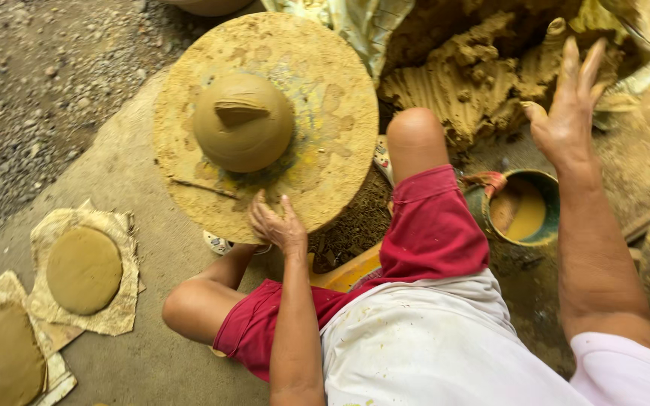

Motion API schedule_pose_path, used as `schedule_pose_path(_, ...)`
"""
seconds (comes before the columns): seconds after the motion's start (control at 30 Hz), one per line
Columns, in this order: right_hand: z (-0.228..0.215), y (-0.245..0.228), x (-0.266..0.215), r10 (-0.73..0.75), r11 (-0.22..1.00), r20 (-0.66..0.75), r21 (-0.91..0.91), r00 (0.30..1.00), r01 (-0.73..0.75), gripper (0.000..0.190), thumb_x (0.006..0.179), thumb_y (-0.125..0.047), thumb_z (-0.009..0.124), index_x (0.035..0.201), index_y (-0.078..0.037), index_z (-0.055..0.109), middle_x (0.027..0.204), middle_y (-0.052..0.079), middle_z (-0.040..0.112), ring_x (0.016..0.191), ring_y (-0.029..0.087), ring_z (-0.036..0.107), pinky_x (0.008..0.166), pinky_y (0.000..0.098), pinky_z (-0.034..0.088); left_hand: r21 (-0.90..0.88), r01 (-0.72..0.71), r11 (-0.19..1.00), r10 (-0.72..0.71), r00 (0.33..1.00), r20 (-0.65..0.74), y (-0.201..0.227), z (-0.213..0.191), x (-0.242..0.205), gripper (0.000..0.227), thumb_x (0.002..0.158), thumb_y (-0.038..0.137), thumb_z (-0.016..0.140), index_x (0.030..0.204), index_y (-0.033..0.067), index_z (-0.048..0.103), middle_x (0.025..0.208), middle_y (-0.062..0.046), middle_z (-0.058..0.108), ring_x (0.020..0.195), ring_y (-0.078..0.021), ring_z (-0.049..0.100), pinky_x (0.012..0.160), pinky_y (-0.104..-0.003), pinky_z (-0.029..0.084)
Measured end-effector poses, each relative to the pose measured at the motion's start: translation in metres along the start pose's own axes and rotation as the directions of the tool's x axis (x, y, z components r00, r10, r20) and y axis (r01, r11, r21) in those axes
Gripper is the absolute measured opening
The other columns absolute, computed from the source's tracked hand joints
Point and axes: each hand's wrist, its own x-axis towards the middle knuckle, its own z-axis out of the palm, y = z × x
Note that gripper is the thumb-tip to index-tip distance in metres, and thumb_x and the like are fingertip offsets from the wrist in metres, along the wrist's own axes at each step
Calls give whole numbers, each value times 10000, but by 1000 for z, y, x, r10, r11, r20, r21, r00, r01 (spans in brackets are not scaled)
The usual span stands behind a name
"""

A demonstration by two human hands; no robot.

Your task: The person shapes a clay vessel on a manual pottery wheel by hand and then selects various wooden carving and smoothing tools from a container to refine the piece.

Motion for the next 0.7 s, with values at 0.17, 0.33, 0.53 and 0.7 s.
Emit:
schedule_pose_path(0.17, 38, 34, -12, 178, 984, 288, -77, 941, -163, 470, 963, 108, 694, 1365, -76, 537, 1218, 63, 696, 915, 140, 659, 774, 298, 567, -140, -144, 980, 136, 989, -63, -13, -33, 13, 570, 957, 242, 732, 1457, 78, 512, 1509, -136, 523, 1470, -349, 372, 1246, -519, 272)
schedule_pose_path(0.33, 60, 9, 16, -254, 959, 168, -85, 952, 271, 420, 874, 163, 775, 1170, -66, 584, 1117, 83, 671, 977, 192, 676, 852, 308, 613, -46, -67, 997, 57, 981, -187, -48, -37, 88, 659, 935, 270, 760, 1481, 57, 459, 1503, -150, 508, 1451, -346, 377, 1230, -509, 282)
schedule_pose_path(0.53, 154, -74, 14, -267, 963, 490, 108, 830, 246, 94, 1170, -59, 659, 1108, -68, 728, 959, 55, 758, 848, 162, 746, 688, 294, 599, 306, -101, 947, 116, 993, -30, -76, -18, 121, 799, 1022, 661, 392, 1588, 98, 360, 1614, -180, 390, 1522, -391, 221, 1229, -601, 111)
schedule_pose_path(0.7, 264, -120, -23, -548, 774, 486, -14, 681, 633, 100, 933, -66, 703, 1021, -85, 748, 1178, 176, 704, 1091, 318, 654, 893, 415, 554, 321, 28, 947, -36, 999, 21, -60, -12, 87, 866, 1001, 737, 226, 1611, 131, 333, 1669, -172, 277, 1577, -377, 124, 1265, -592, -3)
